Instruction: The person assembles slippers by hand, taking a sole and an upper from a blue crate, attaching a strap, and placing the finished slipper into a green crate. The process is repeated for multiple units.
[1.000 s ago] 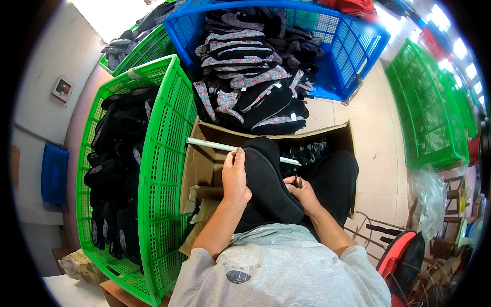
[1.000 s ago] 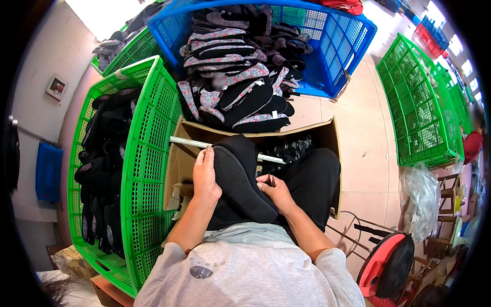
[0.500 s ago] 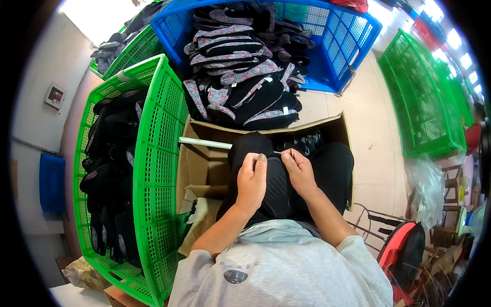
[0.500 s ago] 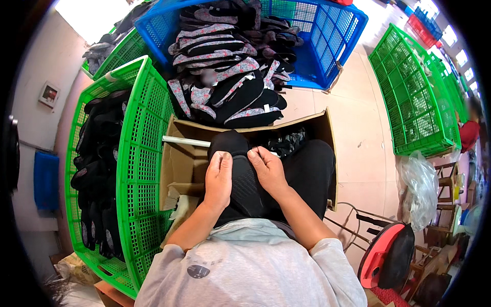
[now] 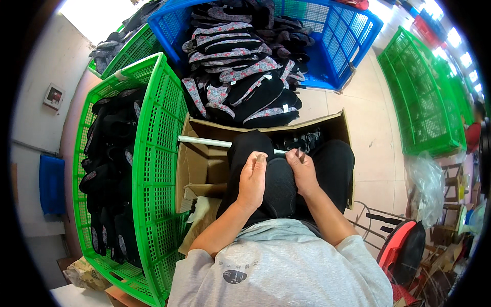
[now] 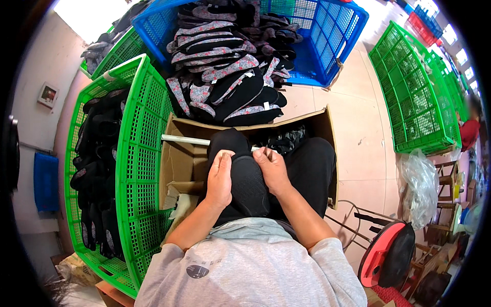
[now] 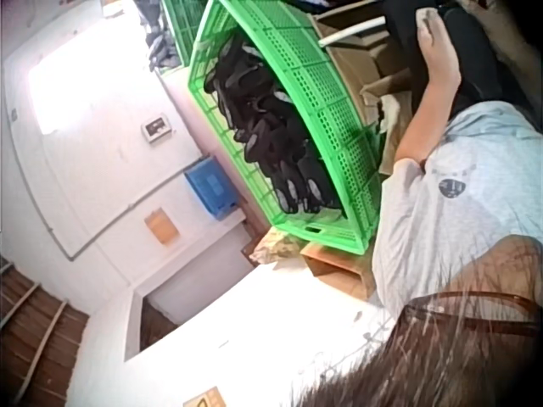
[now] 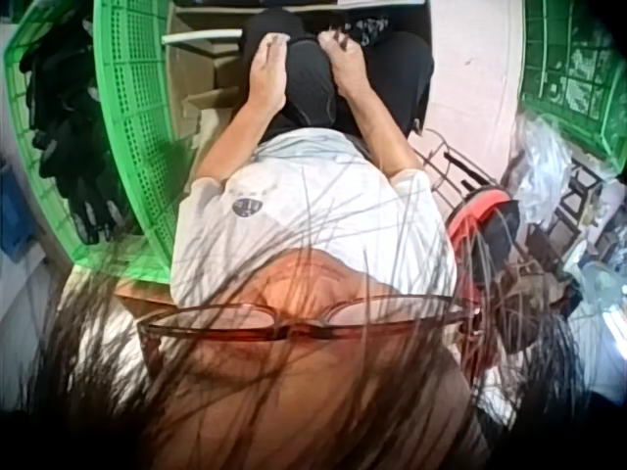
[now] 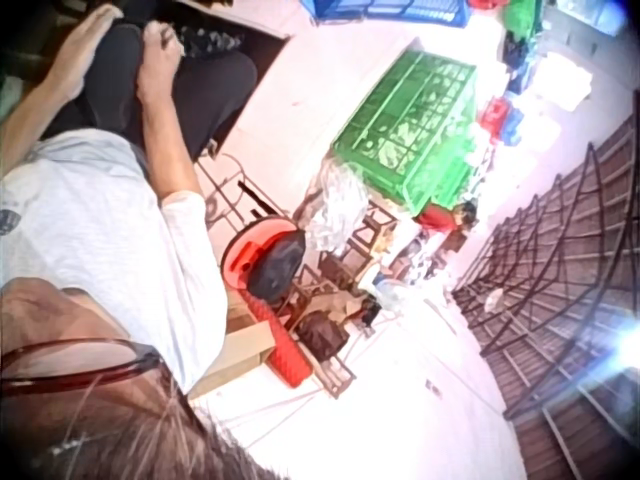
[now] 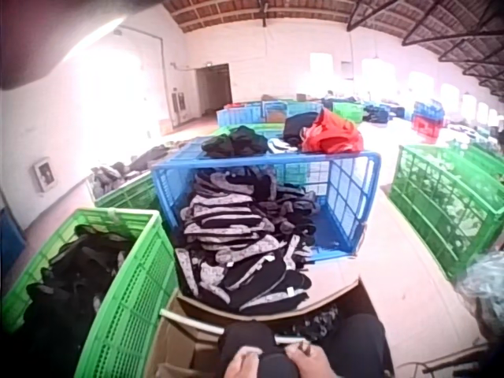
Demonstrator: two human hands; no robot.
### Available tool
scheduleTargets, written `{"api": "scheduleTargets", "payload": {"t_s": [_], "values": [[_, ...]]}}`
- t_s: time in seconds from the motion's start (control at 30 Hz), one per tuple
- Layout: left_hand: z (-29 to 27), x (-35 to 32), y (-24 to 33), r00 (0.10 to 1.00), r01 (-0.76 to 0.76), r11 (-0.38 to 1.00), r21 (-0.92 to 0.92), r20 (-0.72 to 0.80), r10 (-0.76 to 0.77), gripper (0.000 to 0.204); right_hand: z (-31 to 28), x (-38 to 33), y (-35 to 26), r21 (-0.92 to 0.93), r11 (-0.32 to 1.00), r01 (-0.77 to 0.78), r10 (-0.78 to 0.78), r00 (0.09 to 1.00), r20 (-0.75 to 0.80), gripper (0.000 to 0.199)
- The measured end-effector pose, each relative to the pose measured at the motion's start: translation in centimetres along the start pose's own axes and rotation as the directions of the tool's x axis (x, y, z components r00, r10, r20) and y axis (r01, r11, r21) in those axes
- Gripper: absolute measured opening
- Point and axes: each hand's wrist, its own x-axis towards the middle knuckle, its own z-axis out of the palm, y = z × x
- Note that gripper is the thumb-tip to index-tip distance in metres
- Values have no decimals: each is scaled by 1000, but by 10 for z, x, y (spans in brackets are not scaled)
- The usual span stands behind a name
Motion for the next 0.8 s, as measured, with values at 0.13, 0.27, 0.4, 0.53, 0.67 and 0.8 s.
{"api": "scheduleTargets", "payload": {"t_s": [0.13, 0.27, 0.4, 0.53, 0.67, 0.8], "values": [[-3, -8, -9, 990, -137, 906, 401, 84, 113, 65, -8, 9, -17, 136, 990, 33, -19, 994, -104, 21], [-1, -24, -18, 937, 85, 913, 399, 279, -209, 62, -9, 16, -32, 176, 982, 68, -30, 977, -211, 21], [-9, -25, -20, 796, 241, 854, 462, 410, -446, 46, -21, 19, -26, 150, 988, 40, 0, 966, -259, 29], [-9, -24, -10, 843, 302, 905, 300, 358, -400, 46, -7, 20, -35, 216, 970, -107, 180, 919, -351, 34], [-10, -14, -5, 943, 298, 889, -348, 253, -217, 45, -15, 12, -20, 130, 949, -286, 290, 957, -16, 37], [-8, -1, 5, 958, 285, 800, -527, 126, -258, 42, -1, 2, 5, 309, 900, -307, 300, 951, 68, 30]]}}
